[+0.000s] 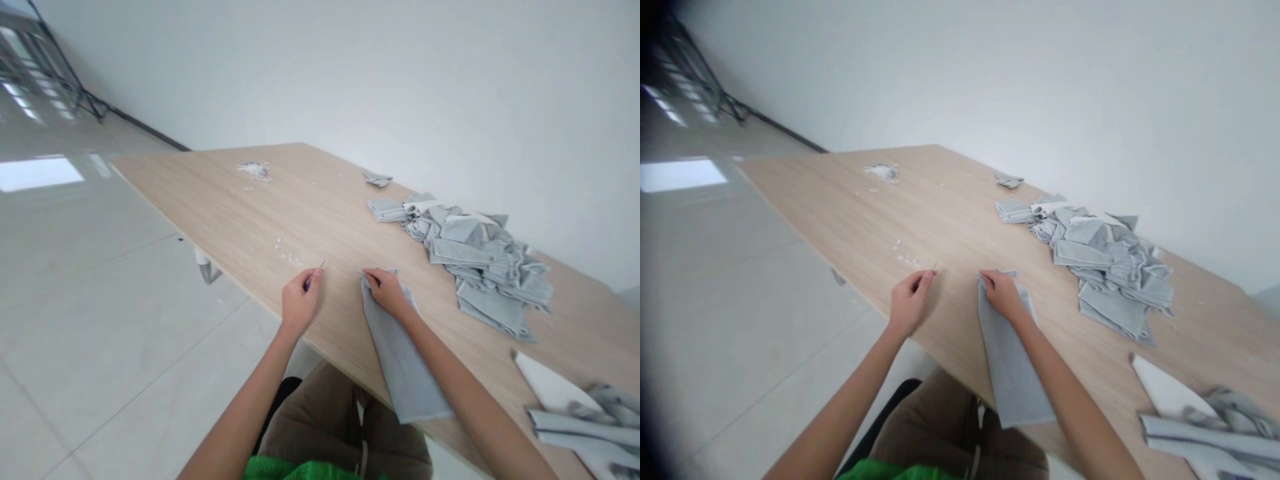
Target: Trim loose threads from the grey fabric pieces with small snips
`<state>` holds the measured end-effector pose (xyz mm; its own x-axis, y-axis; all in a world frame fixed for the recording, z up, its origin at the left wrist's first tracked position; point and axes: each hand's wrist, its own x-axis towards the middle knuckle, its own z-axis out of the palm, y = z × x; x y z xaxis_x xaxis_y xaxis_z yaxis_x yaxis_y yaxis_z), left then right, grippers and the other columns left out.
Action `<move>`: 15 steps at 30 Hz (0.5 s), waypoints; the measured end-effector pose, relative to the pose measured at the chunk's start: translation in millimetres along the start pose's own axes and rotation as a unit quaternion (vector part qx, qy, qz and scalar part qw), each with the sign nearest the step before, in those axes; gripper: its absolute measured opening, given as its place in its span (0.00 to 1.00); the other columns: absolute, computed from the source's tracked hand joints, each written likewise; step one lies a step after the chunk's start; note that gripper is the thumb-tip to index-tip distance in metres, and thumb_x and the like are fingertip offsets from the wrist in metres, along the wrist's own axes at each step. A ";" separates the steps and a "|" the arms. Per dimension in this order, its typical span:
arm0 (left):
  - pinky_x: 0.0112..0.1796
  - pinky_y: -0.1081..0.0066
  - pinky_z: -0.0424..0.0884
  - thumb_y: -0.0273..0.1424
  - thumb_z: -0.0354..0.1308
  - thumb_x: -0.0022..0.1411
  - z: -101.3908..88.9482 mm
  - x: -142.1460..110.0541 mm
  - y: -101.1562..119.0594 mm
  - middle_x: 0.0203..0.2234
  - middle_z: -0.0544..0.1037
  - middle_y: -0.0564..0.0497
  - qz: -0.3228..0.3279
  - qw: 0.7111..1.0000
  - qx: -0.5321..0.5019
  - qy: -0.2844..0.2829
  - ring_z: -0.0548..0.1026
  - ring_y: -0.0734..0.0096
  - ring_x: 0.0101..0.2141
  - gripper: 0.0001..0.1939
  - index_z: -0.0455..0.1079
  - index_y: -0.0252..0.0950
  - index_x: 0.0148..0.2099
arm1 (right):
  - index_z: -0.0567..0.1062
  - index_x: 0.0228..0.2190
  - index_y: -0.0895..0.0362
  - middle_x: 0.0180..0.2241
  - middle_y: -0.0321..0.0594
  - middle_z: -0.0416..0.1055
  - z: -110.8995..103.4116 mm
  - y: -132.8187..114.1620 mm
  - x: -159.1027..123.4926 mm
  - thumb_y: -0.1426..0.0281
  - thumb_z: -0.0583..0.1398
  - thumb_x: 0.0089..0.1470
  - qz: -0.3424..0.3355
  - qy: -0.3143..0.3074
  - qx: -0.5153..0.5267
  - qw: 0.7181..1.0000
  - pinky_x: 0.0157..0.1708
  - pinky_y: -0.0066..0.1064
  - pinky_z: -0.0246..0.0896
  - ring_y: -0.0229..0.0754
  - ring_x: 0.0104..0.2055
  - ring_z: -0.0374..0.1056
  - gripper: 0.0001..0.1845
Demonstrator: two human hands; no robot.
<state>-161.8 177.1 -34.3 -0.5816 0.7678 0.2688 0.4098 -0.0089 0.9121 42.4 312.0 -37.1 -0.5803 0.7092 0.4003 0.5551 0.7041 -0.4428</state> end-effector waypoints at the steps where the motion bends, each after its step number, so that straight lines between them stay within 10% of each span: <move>1: 0.34 0.69 0.65 0.47 0.50 0.67 0.2 -0.2 0.2 0.28 0.81 0.50 0.002 1.000 0.002 -0.004 0.75 0.66 0.30 0.24 0.80 0.35 0.43 | 0.81 0.44 0.55 0.44 0.45 0.81 -8.3 3.3 -3.2 0.66 0.55 0.64 -0.006 -0.003 -0.020 1.000 0.51 0.40 0.68 0.47 0.46 0.76 0.16; 11: 0.37 0.67 0.68 0.45 0.49 0.68 -0.7 -2.6 1.6 0.35 0.84 0.46 0.024 0.999 0.029 -0.024 0.78 0.61 0.35 0.23 0.80 0.36 0.45 | 0.69 0.58 0.63 0.52 0.58 0.75 -85.7 17.7 -66.9 0.68 0.45 0.67 0.025 0.140 -0.176 0.974 0.63 0.55 0.54 0.53 0.55 0.70 0.25; 15: 0.38 0.66 0.68 0.46 0.49 0.68 0.1 -2.7 0.6 0.36 0.84 0.45 0.034 0.998 0.046 -0.039 0.79 0.59 0.37 0.24 0.80 0.36 0.46 | 0.65 0.62 0.60 0.58 0.53 0.71 -98.9 27.3 -111.5 0.67 0.49 0.65 0.032 0.061 -0.208 0.976 0.63 0.54 0.57 0.53 0.60 0.67 0.27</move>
<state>-159.9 175.1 -34.5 -0.4944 0.8153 0.3015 0.5113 -0.0078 0.8594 181.2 255.5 -14.5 -0.4761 0.7330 0.4859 0.7962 0.5939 -0.1158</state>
